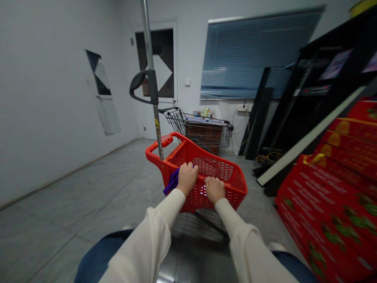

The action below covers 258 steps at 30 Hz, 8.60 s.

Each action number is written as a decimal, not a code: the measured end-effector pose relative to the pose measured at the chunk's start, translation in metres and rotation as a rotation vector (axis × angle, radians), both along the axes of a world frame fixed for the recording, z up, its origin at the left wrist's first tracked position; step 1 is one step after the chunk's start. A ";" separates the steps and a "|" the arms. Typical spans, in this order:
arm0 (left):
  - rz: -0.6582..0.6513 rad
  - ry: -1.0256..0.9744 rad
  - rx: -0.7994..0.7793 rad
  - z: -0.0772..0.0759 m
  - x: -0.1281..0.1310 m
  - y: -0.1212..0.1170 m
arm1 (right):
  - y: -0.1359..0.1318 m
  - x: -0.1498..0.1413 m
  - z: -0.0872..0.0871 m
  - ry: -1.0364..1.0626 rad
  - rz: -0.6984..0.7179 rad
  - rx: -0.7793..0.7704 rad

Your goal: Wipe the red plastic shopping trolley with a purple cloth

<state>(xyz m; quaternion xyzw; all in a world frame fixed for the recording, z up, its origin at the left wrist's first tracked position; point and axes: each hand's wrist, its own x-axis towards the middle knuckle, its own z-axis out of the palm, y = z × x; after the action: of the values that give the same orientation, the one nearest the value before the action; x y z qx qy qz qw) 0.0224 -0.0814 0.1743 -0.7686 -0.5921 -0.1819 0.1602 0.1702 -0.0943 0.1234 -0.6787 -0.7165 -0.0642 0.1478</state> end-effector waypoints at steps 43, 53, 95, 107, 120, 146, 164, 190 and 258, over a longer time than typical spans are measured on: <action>-0.137 -0.039 0.028 -0.032 0.023 0.011 | -0.022 0.057 -0.003 -0.047 -0.102 -0.089; -0.177 0.055 -0.012 -0.019 -0.010 0.030 | -0.021 0.086 -0.018 0.005 0.035 -0.054; -0.288 -0.039 -0.028 -0.055 0.022 0.009 | -0.034 0.055 -0.049 -0.166 0.176 0.154; -0.351 -0.047 -0.024 -0.056 -0.005 -0.003 | -0.039 0.022 -0.042 -0.088 0.189 0.042; -0.301 -0.063 -0.031 -0.057 -0.013 0.019 | -0.002 0.052 -0.035 -0.260 0.259 -0.002; -0.176 -0.014 -0.144 -0.034 -0.028 0.017 | -0.054 -0.006 -0.018 -0.119 0.112 -0.020; -0.036 -0.094 -0.145 -0.042 -0.039 0.008 | -0.034 0.003 -0.022 -0.208 0.075 0.002; 0.114 -0.181 -0.091 -0.069 -0.021 -0.017 | -0.027 0.014 -0.026 -0.153 0.255 0.046; -0.016 -0.101 -0.163 -0.055 -0.062 0.012 | -0.031 -0.024 -0.023 -0.078 0.100 0.210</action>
<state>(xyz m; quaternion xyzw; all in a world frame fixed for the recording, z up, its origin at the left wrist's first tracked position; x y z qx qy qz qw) -0.0397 -0.0696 0.1197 -0.7736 -0.6061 -0.1727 0.0658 0.1465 -0.1257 0.1001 -0.6198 -0.7441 -0.1578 0.1930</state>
